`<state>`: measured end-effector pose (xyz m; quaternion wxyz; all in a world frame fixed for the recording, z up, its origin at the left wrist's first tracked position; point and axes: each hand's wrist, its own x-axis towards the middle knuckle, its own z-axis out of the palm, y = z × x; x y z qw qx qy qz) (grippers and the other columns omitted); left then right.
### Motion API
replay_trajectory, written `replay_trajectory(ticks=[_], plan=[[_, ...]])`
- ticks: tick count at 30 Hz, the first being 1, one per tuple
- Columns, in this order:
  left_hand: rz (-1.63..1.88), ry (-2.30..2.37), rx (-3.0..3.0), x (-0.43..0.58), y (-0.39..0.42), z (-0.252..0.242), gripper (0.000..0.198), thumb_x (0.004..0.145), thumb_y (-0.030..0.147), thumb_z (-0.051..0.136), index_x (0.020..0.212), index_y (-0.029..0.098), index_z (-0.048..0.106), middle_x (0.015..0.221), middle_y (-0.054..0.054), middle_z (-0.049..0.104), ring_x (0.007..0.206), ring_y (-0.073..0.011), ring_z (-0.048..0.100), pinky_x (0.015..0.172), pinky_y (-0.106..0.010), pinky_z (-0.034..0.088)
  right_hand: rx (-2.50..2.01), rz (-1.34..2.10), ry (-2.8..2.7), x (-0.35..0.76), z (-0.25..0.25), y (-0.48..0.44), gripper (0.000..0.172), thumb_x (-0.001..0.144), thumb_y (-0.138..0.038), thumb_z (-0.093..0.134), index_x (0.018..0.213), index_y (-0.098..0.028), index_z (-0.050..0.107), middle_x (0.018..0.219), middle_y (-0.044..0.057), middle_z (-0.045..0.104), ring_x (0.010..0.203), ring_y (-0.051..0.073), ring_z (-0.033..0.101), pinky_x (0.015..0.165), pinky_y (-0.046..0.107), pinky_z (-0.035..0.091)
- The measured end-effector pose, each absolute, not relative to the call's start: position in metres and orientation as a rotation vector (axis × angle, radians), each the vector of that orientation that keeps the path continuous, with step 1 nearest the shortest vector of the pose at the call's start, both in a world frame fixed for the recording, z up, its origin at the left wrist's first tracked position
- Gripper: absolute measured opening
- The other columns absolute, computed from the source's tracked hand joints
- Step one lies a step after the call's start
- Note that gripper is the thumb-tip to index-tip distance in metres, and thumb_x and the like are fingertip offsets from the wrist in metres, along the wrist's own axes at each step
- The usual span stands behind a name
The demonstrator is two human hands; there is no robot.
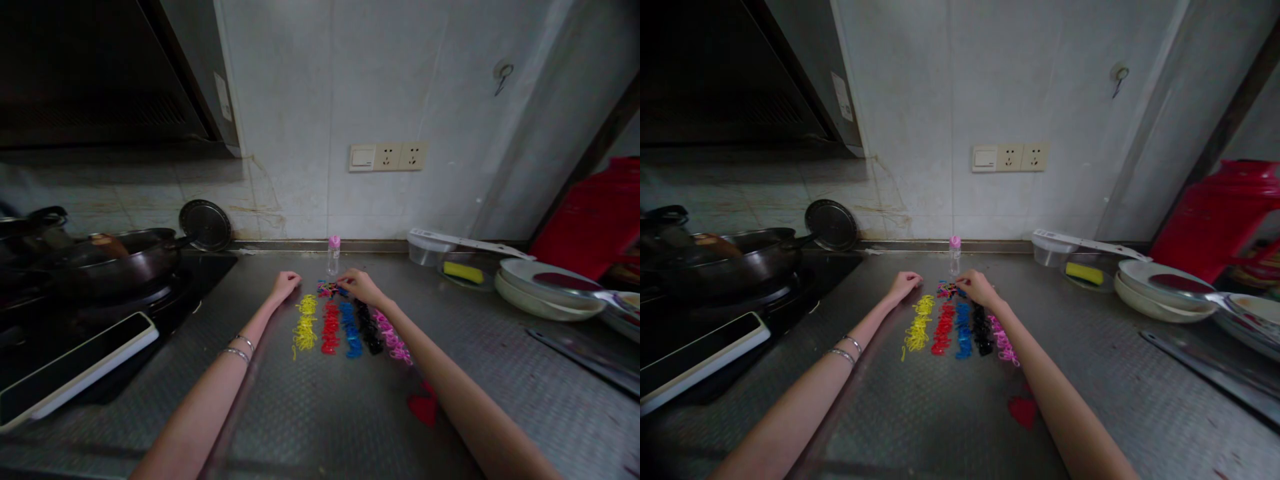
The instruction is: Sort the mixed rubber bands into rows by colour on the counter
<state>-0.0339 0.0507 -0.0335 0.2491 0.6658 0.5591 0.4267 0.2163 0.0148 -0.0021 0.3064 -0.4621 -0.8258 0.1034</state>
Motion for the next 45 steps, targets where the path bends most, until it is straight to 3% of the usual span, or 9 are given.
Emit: replay_trajectory(ticks=[4,15,23,32,45], plan=[[1.141,1.529,1.845,-0.035,0.051,-0.034,0.027,0.067,0.029,0.047,0.071,0.010,0.066,0.055,-0.002,0.058,0.053,-0.0115,0.050,0.052,-0.021,0.035,-1.187,0.407,-2.056,0.222,-0.007,0.022,0.025,0.075,-0.033,0.052,0.086,-0.016,0.068,0.085,0.005,0.066,0.073,0.014,0.058,0.069,0.023,0.043],[1.123,1.541,1.853,-0.034,0.052,-0.034,0.025,0.067,0.027,0.048,0.070,0.011,0.066,0.053,-0.002,0.058,0.052,-0.0112,0.050,0.051,-0.020,0.035,-1.190,0.782,-1.801,0.234,-0.021,0.034,0.037,0.071,-0.043,0.051,0.080,-0.010,0.066,0.059,0.002,0.061,0.050,0.009,0.050,0.046,0.018,0.039],[1.124,1.523,1.867,-0.035,0.055,-0.036,0.025,0.066,0.028,0.048,0.069,0.011,0.066,0.053,-0.002,0.058,0.052,-0.0114,0.050,0.051,-0.021,0.035,-1.181,0.802,-1.825,0.231,-0.016,0.028,0.034,0.071,-0.039,0.051,0.075,-0.009,0.065,0.057,0.002,0.060,0.049,0.008,0.050,0.046,0.018,0.039],[1.115,1.536,1.890,-0.035,0.055,-0.037,0.025,0.066,0.027,0.047,0.068,0.011,0.067,0.054,-0.002,0.059,0.053,-0.0120,0.051,0.051,-0.021,0.035,-1.306,0.528,-1.920,0.229,-0.019,0.025,0.023,0.071,-0.030,0.052,0.077,-0.014,0.067,0.072,0.004,0.066,0.065,0.013,0.058,0.061,0.022,0.045],[1.132,1.533,1.855,-0.035,0.053,-0.035,0.025,0.066,0.027,0.048,0.069,0.011,0.067,0.053,-0.003,0.058,0.052,-0.0120,0.051,0.051,-0.021,0.035,-1.332,0.772,-1.767,0.242,-0.030,0.038,0.024,0.067,-0.024,0.057,0.085,-0.012,0.066,0.064,0.003,0.066,0.053,0.011,0.057,0.051,0.020,0.046]])
